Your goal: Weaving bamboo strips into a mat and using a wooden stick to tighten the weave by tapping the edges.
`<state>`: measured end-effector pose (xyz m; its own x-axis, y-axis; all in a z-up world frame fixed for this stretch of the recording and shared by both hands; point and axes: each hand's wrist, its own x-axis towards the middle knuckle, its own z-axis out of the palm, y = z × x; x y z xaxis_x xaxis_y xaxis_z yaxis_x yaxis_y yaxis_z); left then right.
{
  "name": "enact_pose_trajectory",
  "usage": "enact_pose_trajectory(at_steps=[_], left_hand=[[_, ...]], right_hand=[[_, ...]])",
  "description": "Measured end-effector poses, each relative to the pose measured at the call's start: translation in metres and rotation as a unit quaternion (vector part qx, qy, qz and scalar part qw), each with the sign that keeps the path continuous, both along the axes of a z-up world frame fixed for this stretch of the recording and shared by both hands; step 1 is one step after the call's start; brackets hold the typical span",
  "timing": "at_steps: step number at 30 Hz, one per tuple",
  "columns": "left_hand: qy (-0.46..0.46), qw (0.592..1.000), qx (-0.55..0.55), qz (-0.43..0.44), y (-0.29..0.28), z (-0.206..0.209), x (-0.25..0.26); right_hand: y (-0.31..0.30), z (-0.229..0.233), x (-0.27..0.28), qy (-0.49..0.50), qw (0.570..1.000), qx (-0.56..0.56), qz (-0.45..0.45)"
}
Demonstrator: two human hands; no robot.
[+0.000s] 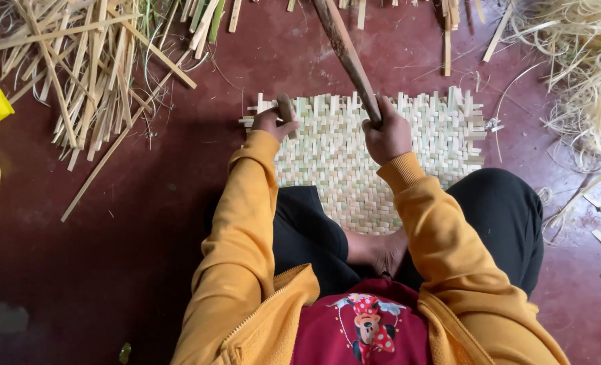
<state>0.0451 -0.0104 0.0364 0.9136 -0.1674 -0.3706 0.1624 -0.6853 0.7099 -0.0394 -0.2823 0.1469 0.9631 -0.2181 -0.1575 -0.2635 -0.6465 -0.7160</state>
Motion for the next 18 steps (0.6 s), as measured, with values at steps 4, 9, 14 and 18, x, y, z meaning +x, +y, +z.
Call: enact_pose_trajectory(at_steps=[4, 9, 14, 18], left_hand=[[-0.014, 0.999, 0.026, -0.036, -0.003, -0.022, 0.002], [-0.071, 0.994, 0.056, -0.057, -0.009, -0.022, 0.000], [-0.101, 0.991, 0.083, -0.008, -0.011, -0.033, 0.001], [-0.066, 0.991, 0.112, -0.010, -0.014, -0.015, -0.002]], right_hand=[[-0.002, 0.016, 0.002, -0.051, 0.998, 0.035, -0.010], [-0.006, 0.048, 0.012, -0.115, 0.991, 0.068, -0.014], [-0.019, 0.076, 0.029, -0.282, 0.936, 0.190, 0.087], [-0.023, 0.087, 0.035, -0.312, 0.928, 0.192, 0.066]])
